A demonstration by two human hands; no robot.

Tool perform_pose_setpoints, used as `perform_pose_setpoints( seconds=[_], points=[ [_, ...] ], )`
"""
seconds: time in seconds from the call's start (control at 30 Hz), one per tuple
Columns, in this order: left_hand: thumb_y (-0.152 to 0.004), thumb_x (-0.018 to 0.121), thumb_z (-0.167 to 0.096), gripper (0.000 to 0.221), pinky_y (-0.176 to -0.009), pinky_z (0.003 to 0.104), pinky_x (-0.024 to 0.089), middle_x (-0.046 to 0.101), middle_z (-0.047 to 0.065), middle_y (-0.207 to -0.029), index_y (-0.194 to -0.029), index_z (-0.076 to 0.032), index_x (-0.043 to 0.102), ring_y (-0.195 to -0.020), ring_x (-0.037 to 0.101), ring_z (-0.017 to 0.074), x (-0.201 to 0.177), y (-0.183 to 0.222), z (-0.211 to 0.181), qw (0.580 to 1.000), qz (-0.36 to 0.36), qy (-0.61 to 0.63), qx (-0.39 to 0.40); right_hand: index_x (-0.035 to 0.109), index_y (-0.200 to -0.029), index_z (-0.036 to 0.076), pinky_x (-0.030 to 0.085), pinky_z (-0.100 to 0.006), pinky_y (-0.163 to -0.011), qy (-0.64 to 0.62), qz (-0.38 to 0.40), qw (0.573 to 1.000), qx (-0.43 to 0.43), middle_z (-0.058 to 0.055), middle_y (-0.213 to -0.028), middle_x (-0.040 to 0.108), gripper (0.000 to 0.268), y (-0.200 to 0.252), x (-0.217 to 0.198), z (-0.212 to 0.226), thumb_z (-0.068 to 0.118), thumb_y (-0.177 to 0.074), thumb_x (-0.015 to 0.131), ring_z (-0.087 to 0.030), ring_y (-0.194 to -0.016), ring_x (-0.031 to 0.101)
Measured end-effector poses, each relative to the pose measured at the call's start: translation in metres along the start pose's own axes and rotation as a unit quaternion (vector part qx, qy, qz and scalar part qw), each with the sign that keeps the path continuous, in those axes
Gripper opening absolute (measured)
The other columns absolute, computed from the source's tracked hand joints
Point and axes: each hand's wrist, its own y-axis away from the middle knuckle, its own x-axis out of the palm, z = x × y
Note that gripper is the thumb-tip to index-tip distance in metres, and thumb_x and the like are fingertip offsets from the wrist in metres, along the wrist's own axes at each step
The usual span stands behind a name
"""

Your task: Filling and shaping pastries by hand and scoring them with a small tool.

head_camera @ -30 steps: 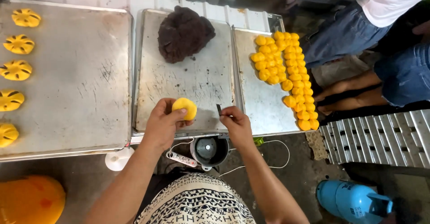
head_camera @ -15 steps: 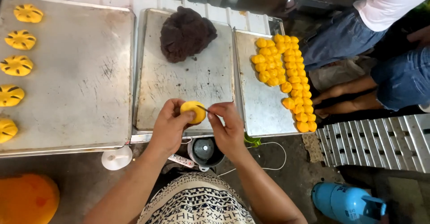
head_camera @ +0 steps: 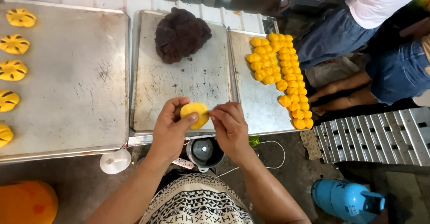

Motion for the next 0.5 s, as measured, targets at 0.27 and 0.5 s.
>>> perform_pose_setpoints(
  seconds=[0.27,0.5],
  points=[
    [-0.08,0.078,0.005,0.043,-0.081,0.034,0.059,0.066,0.012,-0.1,-0.122,0.001,0.066,-0.094,0.066,0.0223,-0.003,0.01,-0.001,0.995,0.04,-0.085,0.024,0.078,-0.095,0.004,0.058,-0.04,-0.081,0.031,-0.002,0.995,-0.09,-0.01,-0.094,0.072,0.012,-0.013,0.004,0.014,-0.003,-0.089,0.07,-0.032,-0.084,0.064],
    [-0.086,0.078,-0.004,0.03,-0.077,0.032,0.056,0.062,0.01,-0.093,-0.112,0.0,0.066,-0.087,0.062,0.019,0.001,0.008,-0.001,0.997,-0.005,-0.045,0.065,0.074,-0.095,-0.001,0.057,-0.043,-0.078,0.022,-0.006,0.996,-0.081,-0.014,-0.092,0.071,0.004,-0.011,-0.015,0.027,-0.002,-0.092,0.071,-0.035,-0.082,0.064]
  ],
)
